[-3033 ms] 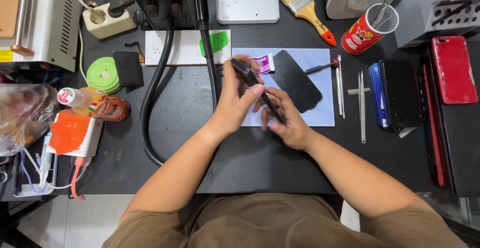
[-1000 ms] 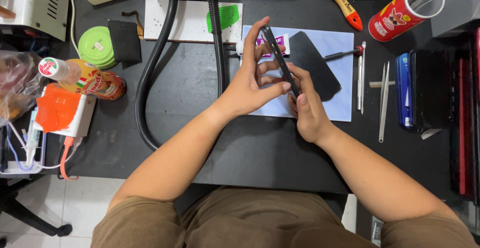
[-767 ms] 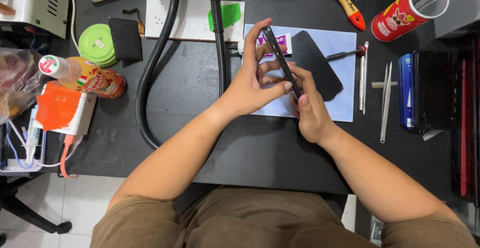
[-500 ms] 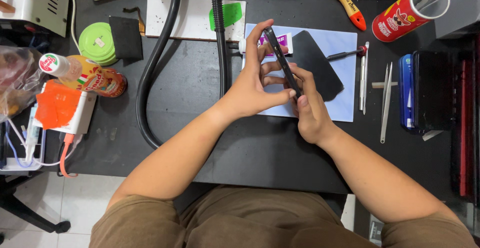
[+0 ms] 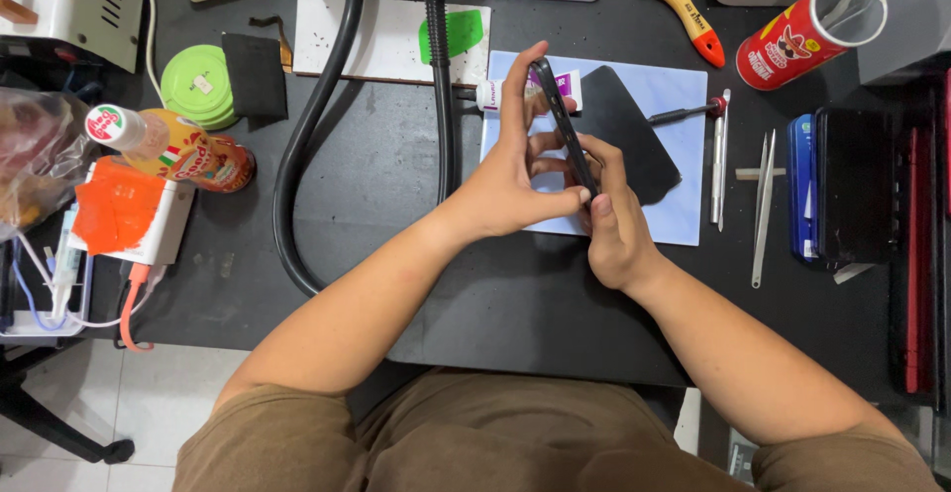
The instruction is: The person uses a black plastic card to pry open a smartphone, then uses a screwdriver to remove screws from the back of the device. The phone is opened to reveal internal components, and the person continues to manipulate the device with tools.
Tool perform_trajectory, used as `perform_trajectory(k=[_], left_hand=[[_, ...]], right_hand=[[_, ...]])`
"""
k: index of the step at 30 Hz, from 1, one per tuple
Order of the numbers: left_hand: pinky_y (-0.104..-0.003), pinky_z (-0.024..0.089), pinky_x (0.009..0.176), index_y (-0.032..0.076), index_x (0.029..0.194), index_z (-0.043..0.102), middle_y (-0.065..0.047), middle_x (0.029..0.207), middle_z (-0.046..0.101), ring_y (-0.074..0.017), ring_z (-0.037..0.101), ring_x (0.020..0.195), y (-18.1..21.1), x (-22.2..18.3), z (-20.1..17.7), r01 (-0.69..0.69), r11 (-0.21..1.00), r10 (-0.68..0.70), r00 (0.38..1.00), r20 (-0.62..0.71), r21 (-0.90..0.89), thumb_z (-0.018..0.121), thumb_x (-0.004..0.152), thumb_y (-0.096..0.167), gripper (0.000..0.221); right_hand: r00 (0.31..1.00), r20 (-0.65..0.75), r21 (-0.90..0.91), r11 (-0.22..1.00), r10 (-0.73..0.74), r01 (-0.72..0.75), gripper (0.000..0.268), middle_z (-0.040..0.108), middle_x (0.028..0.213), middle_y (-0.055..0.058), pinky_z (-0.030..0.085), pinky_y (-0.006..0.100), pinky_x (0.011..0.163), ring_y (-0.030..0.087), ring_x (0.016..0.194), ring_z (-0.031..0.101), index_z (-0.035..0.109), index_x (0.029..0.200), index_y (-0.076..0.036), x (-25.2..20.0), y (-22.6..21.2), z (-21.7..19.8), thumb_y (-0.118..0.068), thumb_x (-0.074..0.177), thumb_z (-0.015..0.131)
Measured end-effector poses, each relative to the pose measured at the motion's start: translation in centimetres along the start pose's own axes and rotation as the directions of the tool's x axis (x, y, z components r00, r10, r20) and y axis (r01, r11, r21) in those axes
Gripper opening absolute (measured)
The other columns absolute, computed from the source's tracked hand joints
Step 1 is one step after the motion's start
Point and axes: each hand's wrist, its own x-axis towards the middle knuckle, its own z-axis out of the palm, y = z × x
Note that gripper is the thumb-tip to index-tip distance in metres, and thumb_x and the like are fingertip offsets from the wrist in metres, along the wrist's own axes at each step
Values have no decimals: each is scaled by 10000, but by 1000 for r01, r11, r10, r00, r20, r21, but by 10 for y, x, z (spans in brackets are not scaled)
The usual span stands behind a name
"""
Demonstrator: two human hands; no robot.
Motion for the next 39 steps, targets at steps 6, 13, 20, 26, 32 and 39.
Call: perform_trajectory(k=[6,13,20,26,32,39], left_hand=[[-411,591,1008,355,1666,-62,-192,1535,336,-258,584,1276,2,0,0,-3,1000,3,999,36,-4,794,837,-30,1252],[-405,568,1004,306,1666,-78,-158,1573,368,-250,560,1348,2,1,-14,-124,992,128,984,128,-37,839,907,30,1222],[-382,454,1215,142,1647,113,-132,1430,517,-233,545,1345,1,0,-7,-162,986,164,982,95,-30,819,970,73,980],[-366,440,1110,169,1522,386,-71,1317,539,-236,547,1225,21,-8,-6,-388,777,429,903,34,496,867,792,132,876],[-356,339,1022,157,1412,568,-43,1127,557,-237,535,1100,41,-9,-6,-434,571,406,887,220,697,841,699,235,768],[-363,315,948,151,1394,592,-19,1099,562,-211,513,1055,45,-6,1,-467,543,407,873,268,698,912,750,361,749]], right_hand=[[999,-2,7,999,-37,37,853,552,1450,281,432,407,1126,342,1335,585,264,1557,42,-4,10,2,-687,1117,211],[998,-30,62,997,-47,49,897,555,1290,206,447,302,822,197,961,538,268,1598,8,-7,26,1,-708,1058,287],[954,-22,-118,948,-300,296,782,462,1508,210,438,393,1152,294,1337,544,274,1595,-50,2,22,-3,-665,1120,361],[915,-187,-28,933,-358,359,824,376,1549,182,470,402,1131,271,1327,547,397,1539,-71,0,18,-7,-723,1036,374],[907,-122,258,870,-402,421,776,347,1594,204,410,420,1200,307,1403,483,359,1539,-45,-5,14,-4,-670,1081,404],[904,-120,-58,912,-411,407,766,502,1458,244,440,381,1139,343,1350,550,453,1456,45,-8,7,-6,-624,1116,301]])
